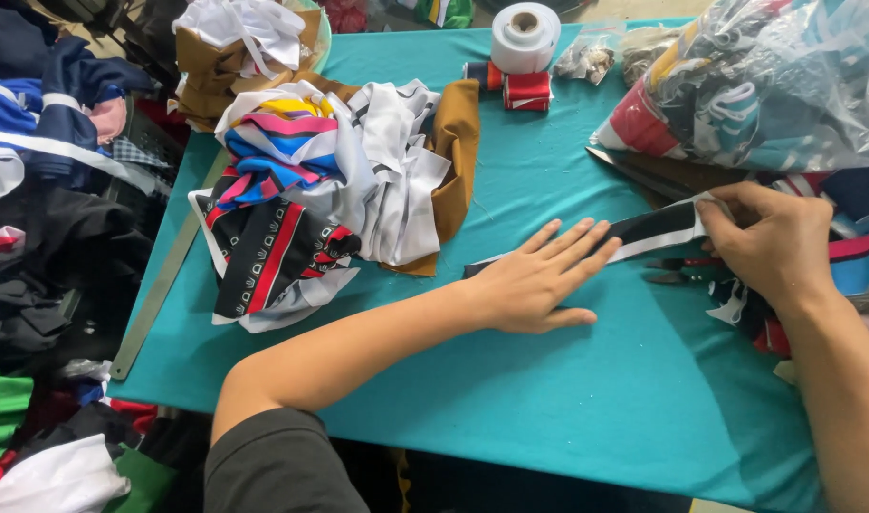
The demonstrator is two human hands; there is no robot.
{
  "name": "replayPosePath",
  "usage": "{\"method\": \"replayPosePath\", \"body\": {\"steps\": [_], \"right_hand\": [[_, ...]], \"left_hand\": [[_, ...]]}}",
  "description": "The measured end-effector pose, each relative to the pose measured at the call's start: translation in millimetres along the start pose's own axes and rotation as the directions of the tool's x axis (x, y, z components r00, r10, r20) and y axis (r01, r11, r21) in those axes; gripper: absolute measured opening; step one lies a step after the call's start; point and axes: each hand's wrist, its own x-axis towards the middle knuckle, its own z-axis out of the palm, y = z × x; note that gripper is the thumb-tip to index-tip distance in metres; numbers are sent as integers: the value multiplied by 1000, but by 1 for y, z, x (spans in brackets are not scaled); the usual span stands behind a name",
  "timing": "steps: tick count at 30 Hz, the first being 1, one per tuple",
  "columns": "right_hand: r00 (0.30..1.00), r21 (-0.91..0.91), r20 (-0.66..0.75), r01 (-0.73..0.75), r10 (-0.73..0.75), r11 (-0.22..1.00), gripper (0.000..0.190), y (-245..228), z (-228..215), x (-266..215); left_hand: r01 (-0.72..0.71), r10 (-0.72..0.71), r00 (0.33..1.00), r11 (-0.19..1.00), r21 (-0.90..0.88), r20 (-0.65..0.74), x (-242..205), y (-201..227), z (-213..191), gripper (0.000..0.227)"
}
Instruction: Folding and aligning small black and white fabric strips on a work table in a sewing factory.
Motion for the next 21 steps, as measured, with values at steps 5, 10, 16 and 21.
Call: {"method": "replayPosePath", "body": {"steps": [5,10,16,21], "right_hand": [[996,-234,-33,75,-85,969,12,28,3,-3],[995,-390,-38,72,-94,918,15,19,-3,-4],[988,-302,145,-11,57,953,20,-21,-9,6],[955,98,209,-234,210,967,13,-60,-16,22]], "left_hand": [[31,-34,999,997,76,33,-31,-2,-10,84],[39,-42,998,998,46,54,-51,-6,-18,82],[27,-26,1000,994,-110,9,-75,-24,-14,65],[-156,-41,842,936,-316,-537,-76,-36,-22,18]]}}
